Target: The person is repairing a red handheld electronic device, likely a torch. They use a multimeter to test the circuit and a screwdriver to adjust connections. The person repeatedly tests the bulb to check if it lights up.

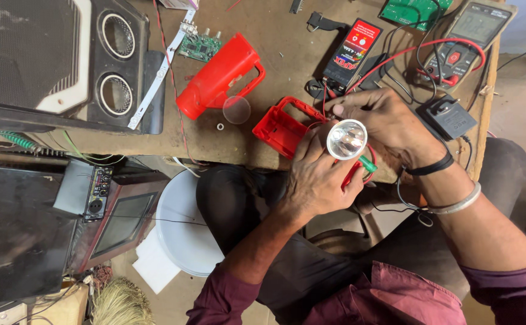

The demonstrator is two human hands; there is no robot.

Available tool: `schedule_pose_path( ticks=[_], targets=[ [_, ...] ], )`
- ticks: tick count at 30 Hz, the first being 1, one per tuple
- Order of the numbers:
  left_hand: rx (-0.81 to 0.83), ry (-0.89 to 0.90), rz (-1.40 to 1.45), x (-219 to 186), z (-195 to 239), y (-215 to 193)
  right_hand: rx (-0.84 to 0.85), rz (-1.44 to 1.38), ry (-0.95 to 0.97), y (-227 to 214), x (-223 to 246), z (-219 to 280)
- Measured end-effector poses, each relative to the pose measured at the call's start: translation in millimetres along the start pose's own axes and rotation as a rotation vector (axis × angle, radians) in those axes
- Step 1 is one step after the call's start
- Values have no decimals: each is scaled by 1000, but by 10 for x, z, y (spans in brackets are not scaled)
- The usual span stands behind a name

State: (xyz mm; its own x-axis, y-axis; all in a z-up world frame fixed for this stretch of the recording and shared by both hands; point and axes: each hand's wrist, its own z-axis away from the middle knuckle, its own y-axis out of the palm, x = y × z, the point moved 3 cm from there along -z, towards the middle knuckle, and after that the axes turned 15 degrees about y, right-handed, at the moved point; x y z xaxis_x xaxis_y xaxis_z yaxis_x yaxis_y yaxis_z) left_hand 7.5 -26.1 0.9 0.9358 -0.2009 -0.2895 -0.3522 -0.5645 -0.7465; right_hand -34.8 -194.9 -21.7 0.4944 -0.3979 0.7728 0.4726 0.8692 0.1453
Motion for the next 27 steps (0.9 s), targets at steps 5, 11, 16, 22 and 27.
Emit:
schedule_pose_path(
  ticks=[5,11,16,22,27],
  targets=[
    [2,4,-10,-3,-26,-25,-129,-158,-48,72,-18,72],
    [13,-13,19,-1,-62,-33,-291,89,-177,29,-53,-56],
    [25,-7,12,-6,-151,-33,-282,-95,-181,-10,-203,-129],
    [69,-11,-4,0,-152,16,-287,-212,-284,-52,-264,-228],
    [73,-12,-12,5,-149,2,-259,-254,-285,-55,-286,-183]
  ],
)
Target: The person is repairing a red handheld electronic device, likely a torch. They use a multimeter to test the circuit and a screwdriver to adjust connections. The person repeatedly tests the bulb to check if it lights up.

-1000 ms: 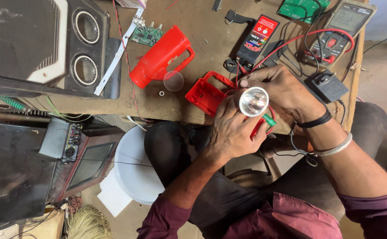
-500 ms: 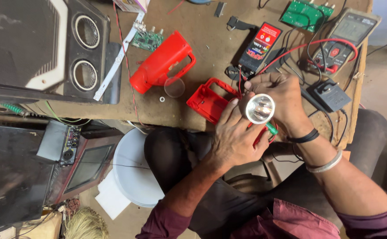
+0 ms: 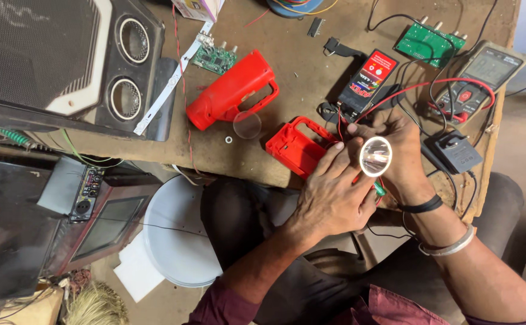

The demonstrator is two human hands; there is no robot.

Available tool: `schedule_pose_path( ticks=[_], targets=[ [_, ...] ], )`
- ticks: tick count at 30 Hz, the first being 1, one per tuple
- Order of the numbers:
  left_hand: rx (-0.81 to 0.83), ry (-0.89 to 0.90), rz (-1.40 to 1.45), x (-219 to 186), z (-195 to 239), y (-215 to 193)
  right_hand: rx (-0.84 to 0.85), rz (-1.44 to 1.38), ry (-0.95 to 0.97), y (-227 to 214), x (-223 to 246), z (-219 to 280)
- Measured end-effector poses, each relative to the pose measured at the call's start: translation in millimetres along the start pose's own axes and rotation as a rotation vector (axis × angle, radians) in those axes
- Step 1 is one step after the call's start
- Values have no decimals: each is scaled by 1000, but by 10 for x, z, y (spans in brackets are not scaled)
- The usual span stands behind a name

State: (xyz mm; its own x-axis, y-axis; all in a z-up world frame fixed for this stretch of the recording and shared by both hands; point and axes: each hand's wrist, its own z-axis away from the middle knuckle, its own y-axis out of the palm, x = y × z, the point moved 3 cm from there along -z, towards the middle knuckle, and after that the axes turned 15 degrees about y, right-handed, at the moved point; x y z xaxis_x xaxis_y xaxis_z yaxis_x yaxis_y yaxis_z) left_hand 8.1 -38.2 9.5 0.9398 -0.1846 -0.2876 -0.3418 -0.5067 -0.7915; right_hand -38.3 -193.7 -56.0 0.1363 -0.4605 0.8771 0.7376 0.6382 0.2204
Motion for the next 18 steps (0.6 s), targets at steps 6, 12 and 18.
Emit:
schedule_pose_path(
  ticks=[6,12,18],
  targets=[
    [-4,3,6,12,8,21,52,-77,-9,10,11,-12],
    [23,9,21,24,-7,63,60,-101,5,-18,21,12],
    [15,3,24,27,-14,53,35,-84,9,-14,10,-34]
  ],
)
